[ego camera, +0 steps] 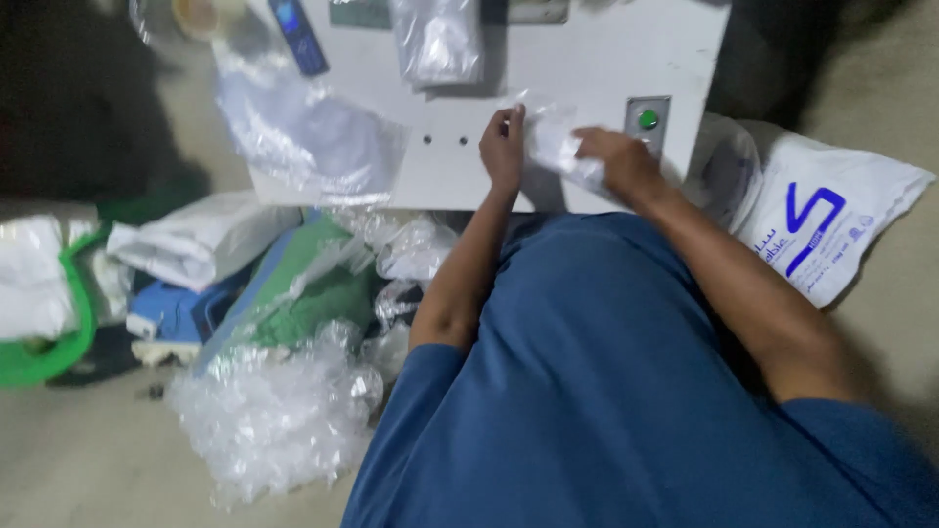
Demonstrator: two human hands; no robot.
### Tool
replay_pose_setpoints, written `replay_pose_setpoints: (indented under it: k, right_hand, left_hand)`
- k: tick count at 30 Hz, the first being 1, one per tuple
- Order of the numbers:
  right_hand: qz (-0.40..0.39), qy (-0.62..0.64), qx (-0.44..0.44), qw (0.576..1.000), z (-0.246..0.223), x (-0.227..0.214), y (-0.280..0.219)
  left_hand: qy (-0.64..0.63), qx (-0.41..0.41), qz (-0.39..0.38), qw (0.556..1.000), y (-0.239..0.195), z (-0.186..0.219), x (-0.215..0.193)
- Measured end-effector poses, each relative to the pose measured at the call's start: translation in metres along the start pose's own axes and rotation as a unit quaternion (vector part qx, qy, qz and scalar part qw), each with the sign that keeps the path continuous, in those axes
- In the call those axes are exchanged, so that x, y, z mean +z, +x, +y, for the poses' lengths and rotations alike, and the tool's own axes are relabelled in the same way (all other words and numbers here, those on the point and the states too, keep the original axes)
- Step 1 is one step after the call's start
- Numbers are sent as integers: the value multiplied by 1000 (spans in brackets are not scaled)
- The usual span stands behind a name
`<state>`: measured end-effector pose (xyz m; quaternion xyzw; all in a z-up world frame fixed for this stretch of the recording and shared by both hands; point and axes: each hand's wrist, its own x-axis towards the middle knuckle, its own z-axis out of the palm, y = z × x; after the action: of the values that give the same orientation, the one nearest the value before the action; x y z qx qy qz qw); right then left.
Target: Folding and organizing clear plastic bags on a machine's work surface in a factory setting.
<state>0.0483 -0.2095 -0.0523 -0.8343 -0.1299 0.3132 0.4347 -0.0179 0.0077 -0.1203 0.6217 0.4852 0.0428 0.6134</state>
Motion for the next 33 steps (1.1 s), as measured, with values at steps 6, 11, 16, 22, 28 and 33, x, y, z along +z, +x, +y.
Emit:
replay_pose_setpoints:
  k: [6,11,16,22,28,33]
  right_hand:
    - [162,182,60,968,14,30,5]
    - [152,99,-142,973,-29,18,-7]
    - [118,254,47,959,15,44,8]
    - [51,283,151,946,-38,37,-7]
    - [-119,637,242,722,-66,19,-11]
    - [-100,587,194,780,-51,25,8]
  left_hand:
    - [270,418,-49,866,-51,38,18]
    - [139,246,-6,959,-65,102,10]
    - [207,397,-72,891,-79,86,5]
    - [241,447,-32,861,-85,82,-2]
    - [190,364,-25,912,-102,101,-19]
    - [125,344,-28,930,-127,109,6]
